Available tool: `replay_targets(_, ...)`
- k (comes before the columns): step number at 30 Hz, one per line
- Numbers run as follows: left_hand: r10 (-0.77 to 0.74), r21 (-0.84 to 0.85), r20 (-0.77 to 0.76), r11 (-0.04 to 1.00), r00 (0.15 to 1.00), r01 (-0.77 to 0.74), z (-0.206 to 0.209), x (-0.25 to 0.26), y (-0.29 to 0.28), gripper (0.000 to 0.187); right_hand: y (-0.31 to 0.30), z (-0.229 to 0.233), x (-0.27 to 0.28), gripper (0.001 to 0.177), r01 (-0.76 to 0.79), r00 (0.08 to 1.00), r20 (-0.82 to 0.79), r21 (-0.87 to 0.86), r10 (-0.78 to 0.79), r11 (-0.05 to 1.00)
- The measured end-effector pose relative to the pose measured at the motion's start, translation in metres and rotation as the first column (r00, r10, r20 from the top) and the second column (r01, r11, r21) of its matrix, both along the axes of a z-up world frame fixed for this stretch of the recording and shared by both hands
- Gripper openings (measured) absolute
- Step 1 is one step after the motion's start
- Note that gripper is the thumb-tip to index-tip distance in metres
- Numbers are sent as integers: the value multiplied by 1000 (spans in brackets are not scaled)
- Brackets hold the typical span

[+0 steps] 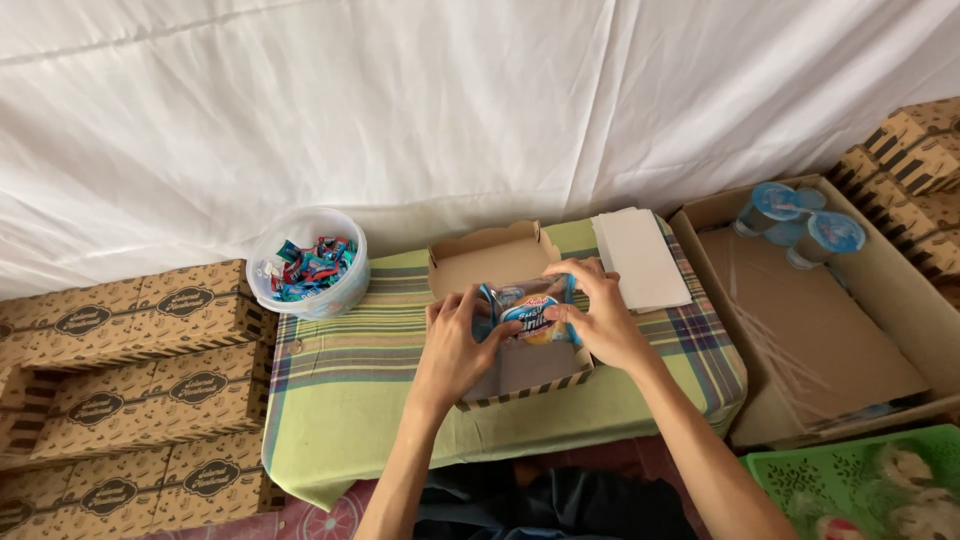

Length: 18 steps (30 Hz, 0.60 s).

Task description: Packing various snacks and small packets into cardboard boxes on a low table.

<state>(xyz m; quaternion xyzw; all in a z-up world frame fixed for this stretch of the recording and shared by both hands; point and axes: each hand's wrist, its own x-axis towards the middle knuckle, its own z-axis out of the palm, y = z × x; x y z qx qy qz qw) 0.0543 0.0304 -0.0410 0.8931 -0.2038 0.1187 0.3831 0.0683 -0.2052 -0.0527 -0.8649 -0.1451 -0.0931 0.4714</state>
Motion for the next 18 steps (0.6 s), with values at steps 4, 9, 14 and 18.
replay_targets(4,-59,44,-87,997,994,63,17,-5,2,67,-1,2,-2,42,-12,997,-75,17,13,1000)
replay_targets(9,-110,49,-144,992,983,118,19,-2,15,55,-1,-5,3,37,-10,1000,-3,-39,10,999)
replay_targets(14,-116,43,-183,991,976,126,31,-4,12,53,8,10,4,31,-16,996,87,-120,26,993)
replay_targets(18,-57,80,-115,995,992,66,30,-2,3,44,7,-2,10,23,60,988,153,-199,-29,978)
